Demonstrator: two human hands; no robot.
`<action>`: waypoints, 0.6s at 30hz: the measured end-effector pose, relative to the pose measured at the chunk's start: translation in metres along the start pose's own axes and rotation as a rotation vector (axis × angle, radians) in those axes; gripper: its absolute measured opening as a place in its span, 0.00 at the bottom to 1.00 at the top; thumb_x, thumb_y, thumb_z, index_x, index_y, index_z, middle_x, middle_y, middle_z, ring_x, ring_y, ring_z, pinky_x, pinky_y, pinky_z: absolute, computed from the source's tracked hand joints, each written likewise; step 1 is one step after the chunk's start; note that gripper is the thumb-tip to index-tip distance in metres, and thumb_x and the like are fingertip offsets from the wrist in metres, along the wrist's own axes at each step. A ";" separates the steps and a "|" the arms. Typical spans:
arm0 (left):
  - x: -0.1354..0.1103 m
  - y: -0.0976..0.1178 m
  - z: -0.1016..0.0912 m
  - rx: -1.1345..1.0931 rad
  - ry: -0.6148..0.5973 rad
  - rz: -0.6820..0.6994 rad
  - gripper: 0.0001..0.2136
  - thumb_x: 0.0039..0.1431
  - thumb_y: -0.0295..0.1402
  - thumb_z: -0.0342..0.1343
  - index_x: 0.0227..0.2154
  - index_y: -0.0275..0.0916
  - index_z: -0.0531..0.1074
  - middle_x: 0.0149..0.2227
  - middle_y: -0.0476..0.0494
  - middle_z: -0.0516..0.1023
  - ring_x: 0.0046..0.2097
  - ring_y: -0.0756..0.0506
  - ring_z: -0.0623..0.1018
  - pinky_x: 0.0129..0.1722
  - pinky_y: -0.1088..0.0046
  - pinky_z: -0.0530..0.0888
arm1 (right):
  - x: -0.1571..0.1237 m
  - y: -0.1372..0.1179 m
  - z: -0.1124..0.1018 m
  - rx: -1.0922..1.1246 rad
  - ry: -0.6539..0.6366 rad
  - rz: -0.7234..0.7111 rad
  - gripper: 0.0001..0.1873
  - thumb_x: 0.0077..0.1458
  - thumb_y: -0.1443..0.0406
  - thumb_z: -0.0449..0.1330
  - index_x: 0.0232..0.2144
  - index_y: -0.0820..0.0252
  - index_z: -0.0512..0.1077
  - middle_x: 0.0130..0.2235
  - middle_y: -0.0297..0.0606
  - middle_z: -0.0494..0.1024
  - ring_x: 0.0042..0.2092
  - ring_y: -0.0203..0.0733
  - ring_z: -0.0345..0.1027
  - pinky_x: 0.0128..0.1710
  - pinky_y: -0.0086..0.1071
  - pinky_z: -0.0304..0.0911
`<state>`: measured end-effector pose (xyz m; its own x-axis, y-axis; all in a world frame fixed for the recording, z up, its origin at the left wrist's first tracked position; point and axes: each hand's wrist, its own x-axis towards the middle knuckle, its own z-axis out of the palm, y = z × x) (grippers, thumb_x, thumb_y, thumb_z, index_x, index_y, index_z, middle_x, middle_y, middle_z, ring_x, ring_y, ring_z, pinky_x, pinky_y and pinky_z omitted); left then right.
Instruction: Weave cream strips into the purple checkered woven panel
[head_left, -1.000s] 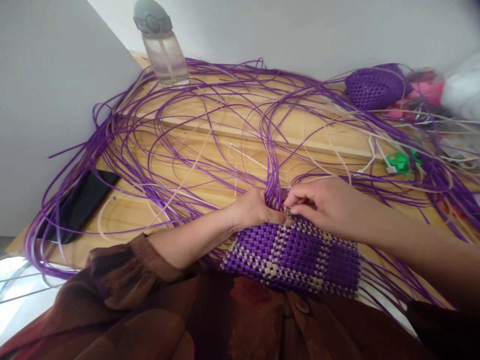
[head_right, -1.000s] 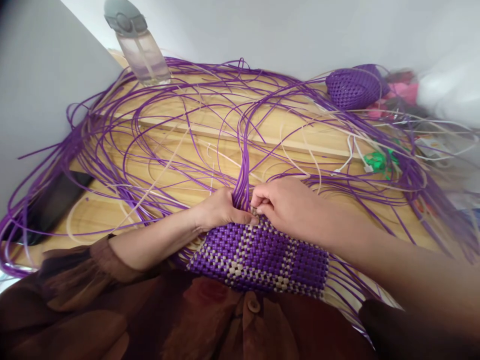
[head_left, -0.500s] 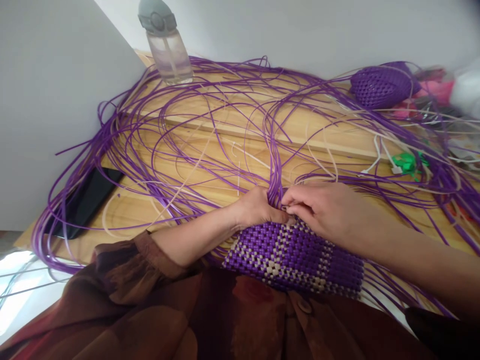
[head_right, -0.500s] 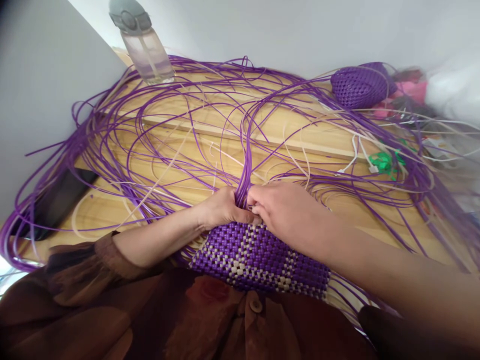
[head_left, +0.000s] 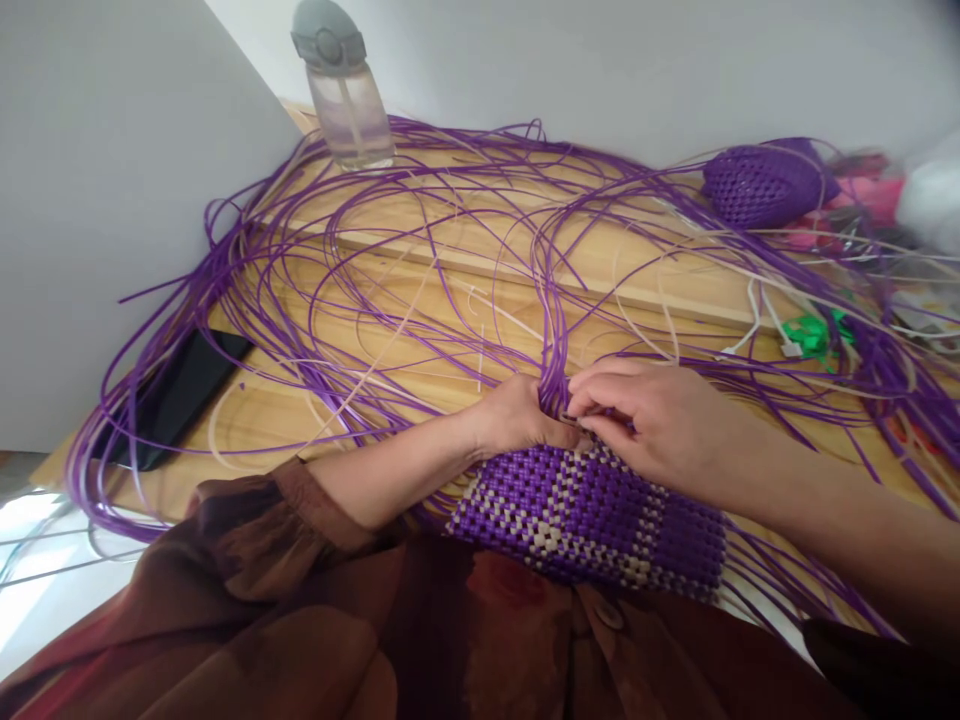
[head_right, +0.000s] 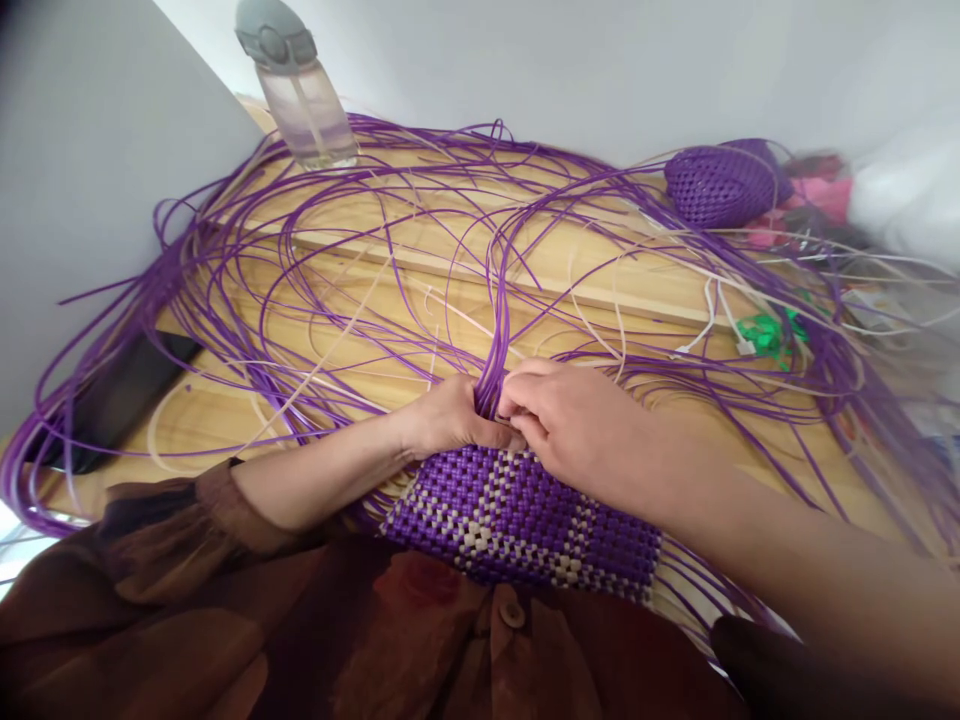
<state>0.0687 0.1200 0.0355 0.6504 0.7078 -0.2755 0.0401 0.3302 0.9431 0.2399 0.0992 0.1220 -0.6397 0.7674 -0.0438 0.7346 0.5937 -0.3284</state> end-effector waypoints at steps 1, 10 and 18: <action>0.000 0.000 0.000 -0.006 -0.002 -0.008 0.10 0.39 0.29 0.68 0.25 0.34 0.74 0.24 0.55 0.70 0.27 0.54 0.68 0.29 0.77 0.65 | -0.001 0.000 0.000 -0.015 -0.019 -0.012 0.10 0.58 0.72 0.55 0.34 0.60 0.78 0.40 0.40 0.79 0.41 0.42 0.71 0.41 0.35 0.63; -0.001 0.002 0.000 0.043 0.046 -0.018 0.09 0.37 0.29 0.68 0.20 0.35 0.72 0.21 0.56 0.68 0.25 0.54 0.66 0.27 0.77 0.64 | 0.009 -0.013 0.002 -0.002 -0.186 0.080 0.13 0.58 0.74 0.51 0.29 0.61 0.74 0.39 0.42 0.75 0.42 0.43 0.69 0.44 0.37 0.63; 0.001 -0.003 -0.001 -0.004 0.003 0.019 0.12 0.38 0.32 0.69 0.26 0.34 0.74 0.25 0.52 0.71 0.29 0.51 0.69 0.32 0.75 0.66 | 0.009 -0.001 -0.010 0.430 -0.214 0.291 0.11 0.61 0.64 0.52 0.31 0.58 0.72 0.30 0.34 0.75 0.32 0.37 0.67 0.33 0.31 0.61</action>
<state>0.0686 0.1207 0.0322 0.6490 0.7156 -0.2584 0.0251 0.3193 0.9473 0.2361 0.1079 0.1316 -0.4892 0.7917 -0.3658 0.7581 0.1786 -0.6273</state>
